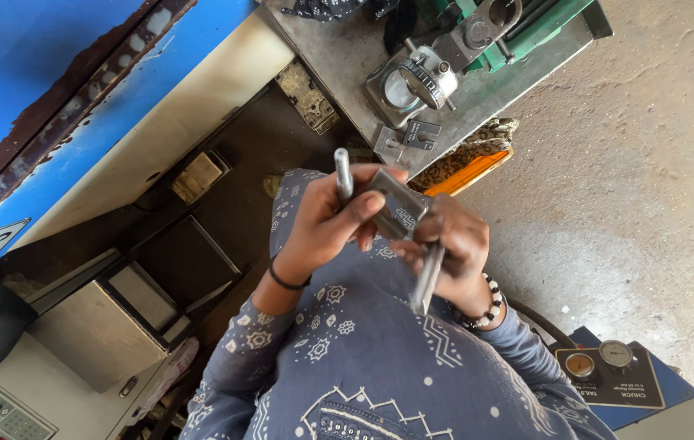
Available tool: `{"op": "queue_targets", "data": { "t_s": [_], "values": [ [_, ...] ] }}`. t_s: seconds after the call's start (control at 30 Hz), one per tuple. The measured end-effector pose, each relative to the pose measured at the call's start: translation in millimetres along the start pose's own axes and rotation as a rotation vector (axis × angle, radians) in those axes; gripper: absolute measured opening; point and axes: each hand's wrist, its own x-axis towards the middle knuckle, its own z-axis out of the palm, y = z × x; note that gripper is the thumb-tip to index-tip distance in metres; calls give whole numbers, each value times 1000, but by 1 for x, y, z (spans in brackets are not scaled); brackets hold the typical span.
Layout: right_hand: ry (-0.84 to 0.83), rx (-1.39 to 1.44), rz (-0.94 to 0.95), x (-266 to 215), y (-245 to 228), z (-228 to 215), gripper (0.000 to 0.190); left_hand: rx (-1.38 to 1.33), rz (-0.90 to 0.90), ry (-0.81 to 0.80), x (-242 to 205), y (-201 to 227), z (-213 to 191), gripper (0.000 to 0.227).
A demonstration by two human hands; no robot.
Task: The person operates a large industrial machine, inserting a metal rod into a slot and using a tool to adjust or secure it. They repeatedly open and close the machine door, retrieve and place metal parts, and manipulate tools on a nearby workbench.
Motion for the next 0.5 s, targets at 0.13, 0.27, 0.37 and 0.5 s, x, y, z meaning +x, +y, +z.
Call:
{"op": "queue_targets", "data": {
  "t_s": [0.13, 0.27, 0.37, 0.5],
  "values": [
    [-57, -45, -92, 10, -12, -4, 39, 44, 42, -30, -12, 13, 7, 39],
    [-53, -98, -127, 23, -28, -8, 50, 70, 60, -56, -20, 24, 10, 37],
    [-61, -120, -137, 29, -38, -13, 45, 15, 36, -86, -20, 29, 13, 37],
    [-48, -174, -147, 33, -47, -16, 39, -50, 18, -88, -20, 32, 14, 37]
  ]
}}
